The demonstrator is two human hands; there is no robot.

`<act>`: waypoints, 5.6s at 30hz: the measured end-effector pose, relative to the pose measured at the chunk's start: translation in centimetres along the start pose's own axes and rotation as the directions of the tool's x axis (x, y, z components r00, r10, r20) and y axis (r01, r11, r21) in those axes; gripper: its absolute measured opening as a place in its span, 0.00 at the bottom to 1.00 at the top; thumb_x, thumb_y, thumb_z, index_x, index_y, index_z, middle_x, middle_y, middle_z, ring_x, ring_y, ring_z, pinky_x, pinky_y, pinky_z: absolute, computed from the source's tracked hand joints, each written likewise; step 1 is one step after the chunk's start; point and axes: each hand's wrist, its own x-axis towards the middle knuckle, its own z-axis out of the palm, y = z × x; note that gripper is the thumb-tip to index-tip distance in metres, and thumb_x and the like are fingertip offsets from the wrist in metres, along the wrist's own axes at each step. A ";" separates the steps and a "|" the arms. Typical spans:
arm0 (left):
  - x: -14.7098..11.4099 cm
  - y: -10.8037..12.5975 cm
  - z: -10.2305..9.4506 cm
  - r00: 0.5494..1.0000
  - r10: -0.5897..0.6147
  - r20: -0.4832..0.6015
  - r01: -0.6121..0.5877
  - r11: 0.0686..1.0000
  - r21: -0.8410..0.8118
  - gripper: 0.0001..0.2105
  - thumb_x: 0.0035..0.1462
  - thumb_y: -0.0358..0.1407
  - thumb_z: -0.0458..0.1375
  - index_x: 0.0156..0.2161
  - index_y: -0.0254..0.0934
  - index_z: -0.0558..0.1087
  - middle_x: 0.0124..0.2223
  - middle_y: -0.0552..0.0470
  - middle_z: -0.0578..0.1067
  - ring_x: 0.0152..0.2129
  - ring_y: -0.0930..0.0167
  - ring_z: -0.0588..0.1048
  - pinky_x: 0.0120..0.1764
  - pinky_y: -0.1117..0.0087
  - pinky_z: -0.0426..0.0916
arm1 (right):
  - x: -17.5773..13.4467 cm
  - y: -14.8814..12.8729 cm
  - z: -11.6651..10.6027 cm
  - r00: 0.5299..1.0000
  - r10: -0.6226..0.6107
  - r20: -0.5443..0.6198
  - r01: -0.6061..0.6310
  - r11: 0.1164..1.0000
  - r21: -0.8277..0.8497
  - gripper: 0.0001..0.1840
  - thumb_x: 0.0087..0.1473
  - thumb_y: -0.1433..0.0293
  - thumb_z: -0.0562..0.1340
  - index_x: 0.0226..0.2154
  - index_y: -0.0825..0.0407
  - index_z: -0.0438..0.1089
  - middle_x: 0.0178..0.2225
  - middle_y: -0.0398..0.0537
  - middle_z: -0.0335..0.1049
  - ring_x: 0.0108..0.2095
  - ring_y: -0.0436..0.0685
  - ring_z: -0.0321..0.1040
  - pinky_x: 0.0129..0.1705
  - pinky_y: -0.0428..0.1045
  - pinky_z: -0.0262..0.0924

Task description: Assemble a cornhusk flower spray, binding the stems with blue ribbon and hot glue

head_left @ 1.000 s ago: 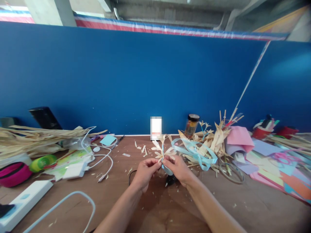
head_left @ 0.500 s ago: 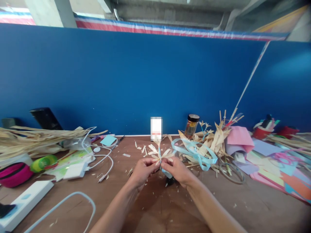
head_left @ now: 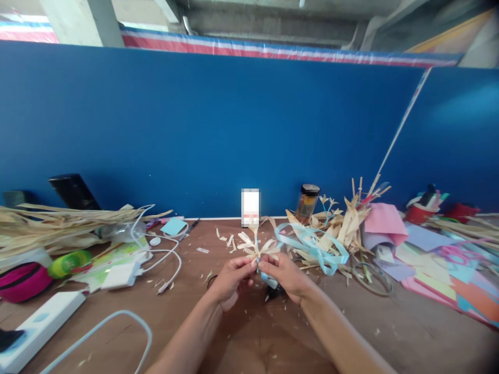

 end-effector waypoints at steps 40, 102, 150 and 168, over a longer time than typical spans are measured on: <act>0.0 -0.3 0.7 0.988 0.124 -0.091 -0.110 0.984 0.137 0.11 0.42 0.40 0.62 0.30 0.33 0.73 0.21 0.57 0.67 0.16 0.80 0.62 0.21 0.79 0.59 | 0.0 0.7 0.3 0.991 -0.052 -0.126 0.028 0.982 -0.185 0.11 0.46 0.65 0.60 0.21 0.57 0.66 0.19 0.41 0.63 0.22 0.47 0.55 0.26 0.43 0.50; -0.3 -0.2 0.9 1.000 -0.001 -0.003 0.001 0.999 -0.043 0.12 0.40 0.36 0.65 0.34 0.34 0.75 0.24 0.56 0.69 0.17 0.82 0.62 0.23 0.80 0.61 | -0.6 -0.5 -0.3 0.994 0.111 -0.010 -0.110 0.990 0.089 0.13 0.40 0.65 0.64 0.19 0.56 0.63 0.16 0.37 0.55 0.18 0.44 0.48 0.23 0.43 0.43; -0.2 -0.3 1.3 0.962 0.151 -0.226 -0.123 0.984 0.132 0.10 0.39 0.36 0.64 0.25 0.30 0.73 0.21 0.55 0.69 0.16 0.81 0.63 0.22 0.80 0.60 | -0.8 0.2 1.0 0.934 -0.261 -0.245 0.067 0.800 -0.596 0.07 0.45 0.69 0.57 0.24 0.55 0.68 0.20 0.42 0.67 0.24 0.49 0.60 0.27 0.43 0.53; -0.6 0.1 1.3 0.989 0.035 -0.146 -0.037 0.999 -0.006 0.12 0.38 0.41 0.65 0.22 0.32 0.70 0.18 0.59 0.65 0.14 0.82 0.61 0.19 0.81 0.56 | -1.3 0.8 2.4 0.864 -0.389 -0.320 0.027 0.671 -0.741 0.05 0.45 0.70 0.57 0.22 0.52 0.66 0.23 0.43 0.68 0.26 0.51 0.62 0.28 0.45 0.54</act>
